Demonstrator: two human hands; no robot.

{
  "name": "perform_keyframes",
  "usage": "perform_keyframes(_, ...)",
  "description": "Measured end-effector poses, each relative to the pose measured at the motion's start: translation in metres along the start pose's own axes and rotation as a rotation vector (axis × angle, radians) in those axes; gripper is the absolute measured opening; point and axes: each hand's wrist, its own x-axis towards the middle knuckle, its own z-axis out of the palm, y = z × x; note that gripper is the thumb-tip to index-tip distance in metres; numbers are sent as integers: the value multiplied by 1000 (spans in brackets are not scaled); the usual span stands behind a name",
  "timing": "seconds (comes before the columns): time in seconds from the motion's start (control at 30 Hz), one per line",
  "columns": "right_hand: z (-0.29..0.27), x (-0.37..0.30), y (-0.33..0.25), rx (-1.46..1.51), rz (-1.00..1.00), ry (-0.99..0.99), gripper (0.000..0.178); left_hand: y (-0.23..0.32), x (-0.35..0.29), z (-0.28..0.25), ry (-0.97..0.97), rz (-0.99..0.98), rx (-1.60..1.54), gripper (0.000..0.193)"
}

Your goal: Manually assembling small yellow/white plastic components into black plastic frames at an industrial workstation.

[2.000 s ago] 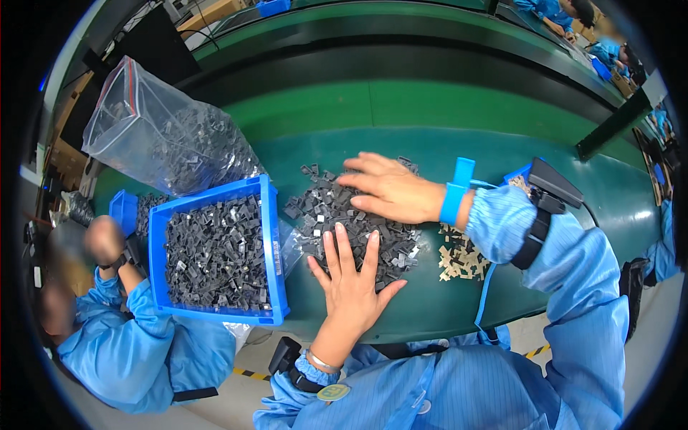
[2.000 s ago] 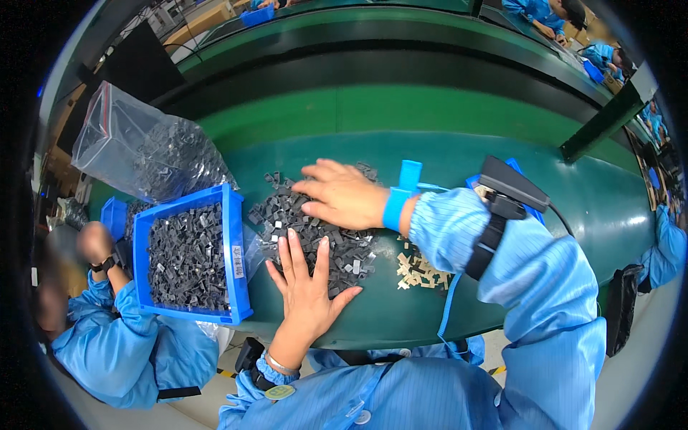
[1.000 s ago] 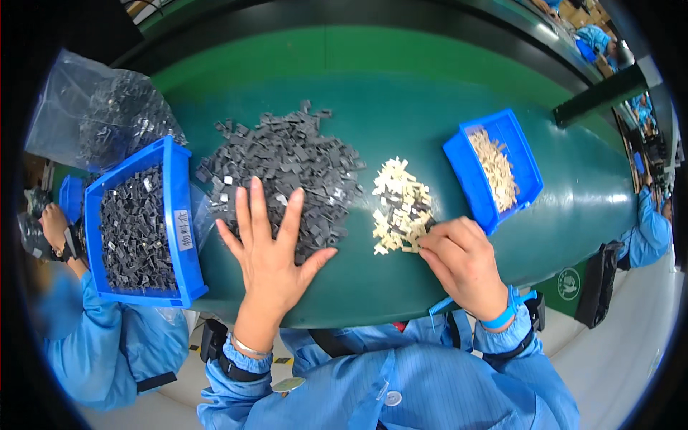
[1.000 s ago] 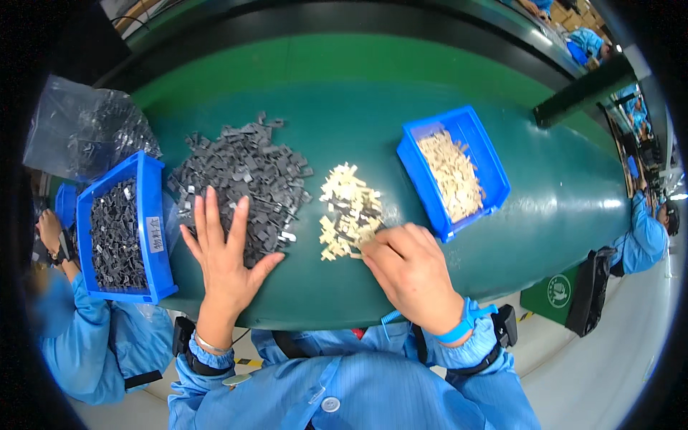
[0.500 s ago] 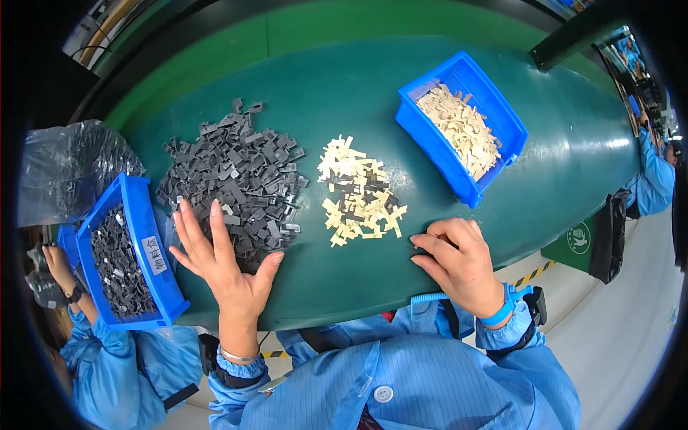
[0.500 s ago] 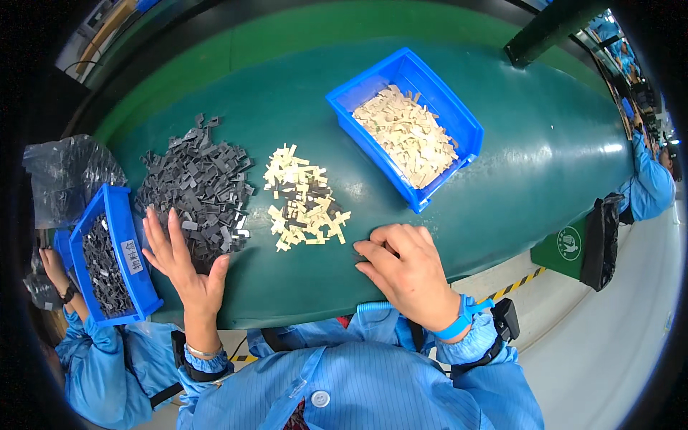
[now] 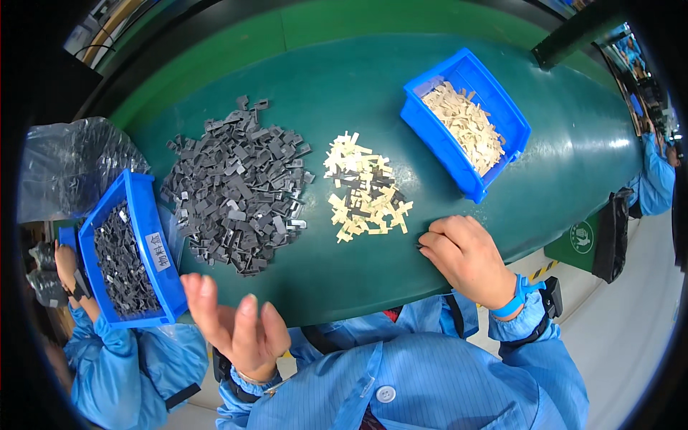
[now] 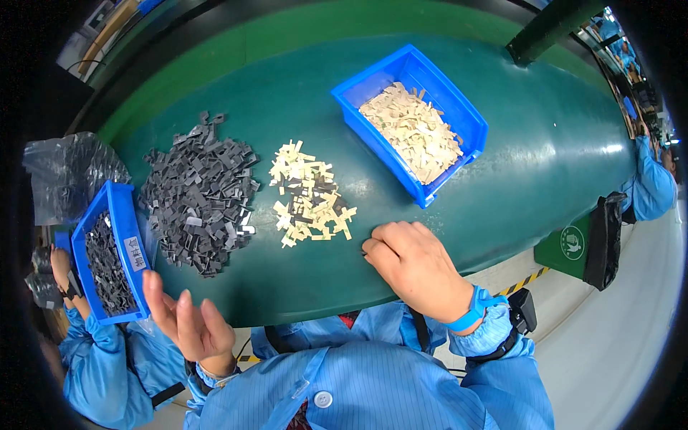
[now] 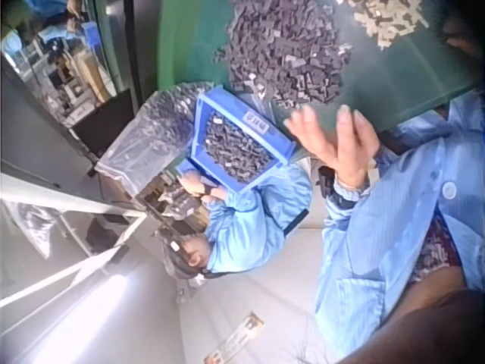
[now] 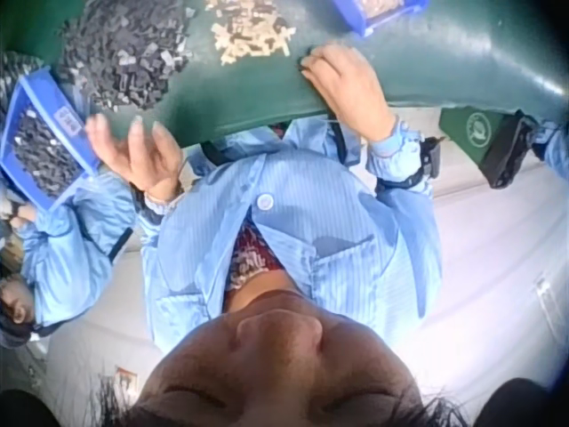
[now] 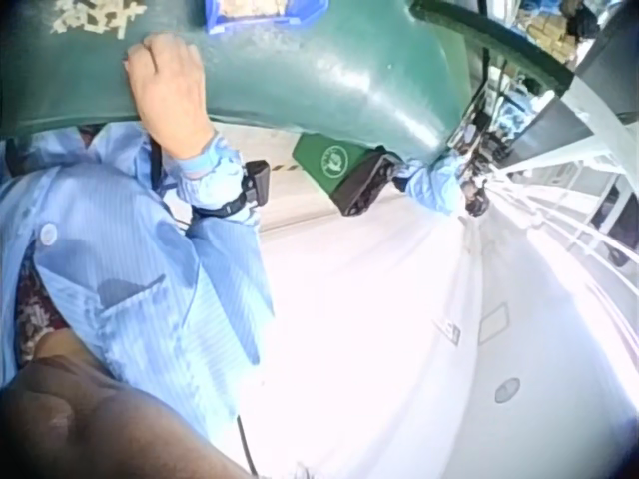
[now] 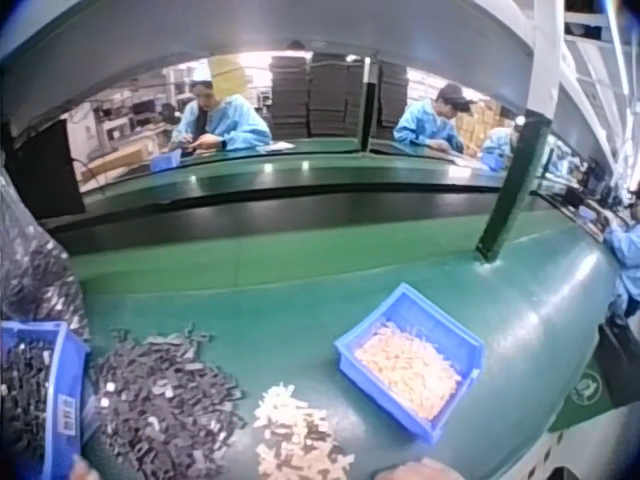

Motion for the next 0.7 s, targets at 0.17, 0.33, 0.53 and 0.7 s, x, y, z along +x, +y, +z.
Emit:
perform_keyframes(0.17, 8, -4, 1, 38, -1, 113, 19, 31, 27, 6, -233, -304, -576, 27)
perform_keyframes(0.33, 16, 2, -5, 148, 100, 255, 18, 58, 26, 38, -503, -679, -1003, 26)
perform_keyframes(0.53, 7, -10, -4, 89, 149, 171, 25, 51, 12, 41, -402, -481, -676, 19)
perform_keyframes(0.7, 11, -22, -12, -31, -86, 124, 39, 48, 6, 42, -371, -523, -755, 18)
